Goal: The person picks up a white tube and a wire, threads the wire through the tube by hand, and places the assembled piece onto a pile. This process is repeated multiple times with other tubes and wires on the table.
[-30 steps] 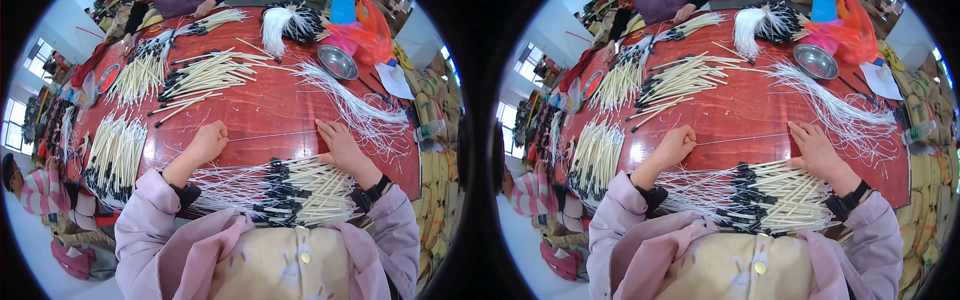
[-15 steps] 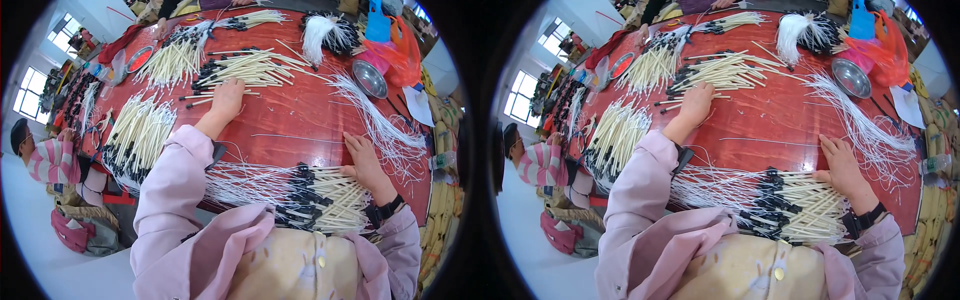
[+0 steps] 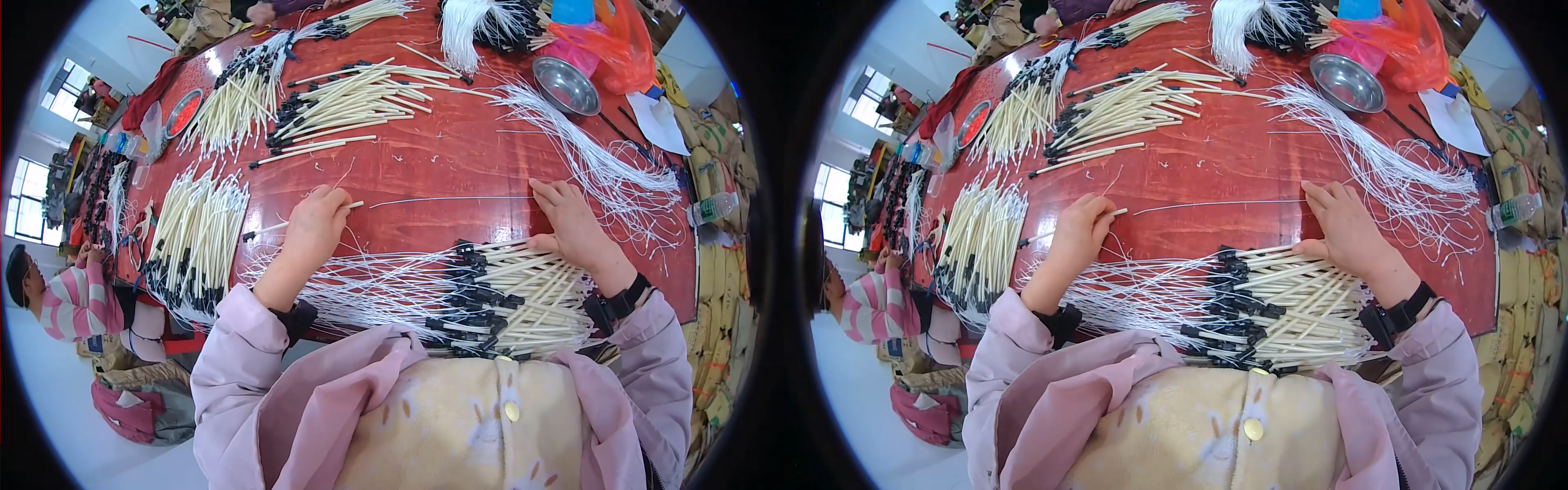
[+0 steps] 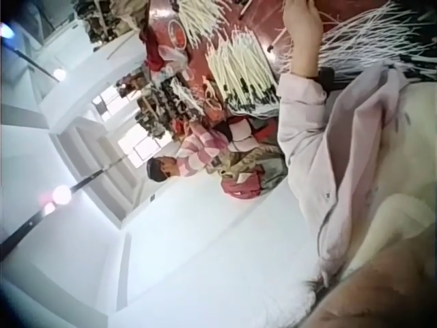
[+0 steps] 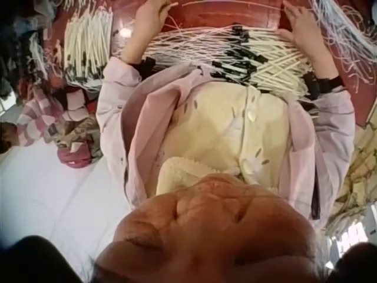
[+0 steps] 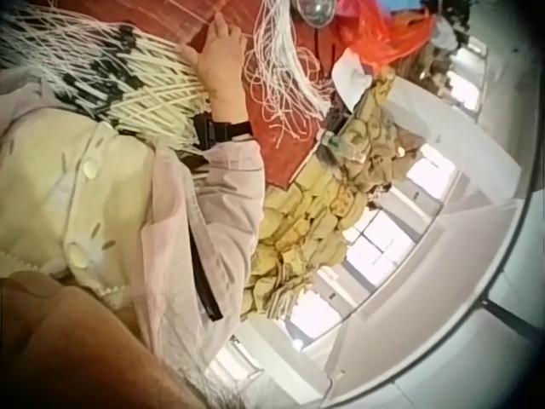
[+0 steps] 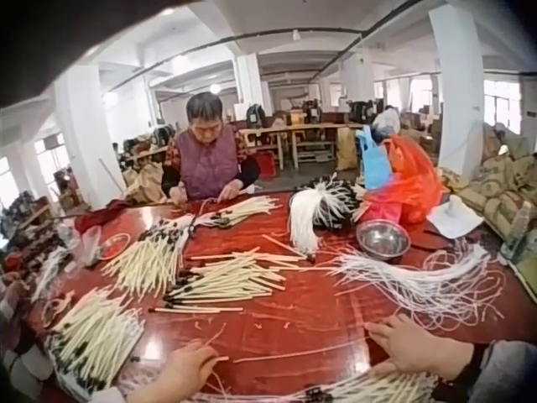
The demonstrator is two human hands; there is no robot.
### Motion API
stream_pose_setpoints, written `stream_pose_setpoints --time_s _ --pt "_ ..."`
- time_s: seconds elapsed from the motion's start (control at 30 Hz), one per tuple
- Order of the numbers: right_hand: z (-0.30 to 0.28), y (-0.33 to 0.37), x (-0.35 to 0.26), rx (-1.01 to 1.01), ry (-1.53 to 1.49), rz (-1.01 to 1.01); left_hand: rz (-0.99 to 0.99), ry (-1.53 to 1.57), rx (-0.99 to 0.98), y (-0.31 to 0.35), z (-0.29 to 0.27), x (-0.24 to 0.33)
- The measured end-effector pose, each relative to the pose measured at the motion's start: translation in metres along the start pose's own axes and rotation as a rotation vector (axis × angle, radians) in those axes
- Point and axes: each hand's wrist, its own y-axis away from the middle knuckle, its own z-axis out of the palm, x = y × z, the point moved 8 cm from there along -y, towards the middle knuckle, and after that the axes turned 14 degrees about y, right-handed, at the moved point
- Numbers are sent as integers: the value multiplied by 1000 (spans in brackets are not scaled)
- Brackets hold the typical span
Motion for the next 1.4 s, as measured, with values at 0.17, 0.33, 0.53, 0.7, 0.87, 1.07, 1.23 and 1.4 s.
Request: stream_pose_setpoints --time_s 0.17,0.33,0.53,0.7,0.87,1.07,1.23,1.4 --pt "-3 -2 -3 -9 16 7 -11 -67 -30 7 7 -2" --pt "-4 -3 -5 -11 53 3 -23 -80 -27 6 9 4" --pt "-4 -4 -3 -16 43 -12 -9 -88 -16 -1 15 8" --pt "-4 -4 -1 -59 24 -35 88 -173 -1 -23 39 16" --pt "3 -3 -14 -71 124 -69 303 -294 -198 -76 125 70" --pt "8 3 -9 118 70 -100 471 -227 -353 -82 192 148" --pt "10 -3 26 221 -125 50 240 -342 -192 -83 124 127" --pt "-6 -28 6 201 -134 27 16 -256 15 -86 72 42"
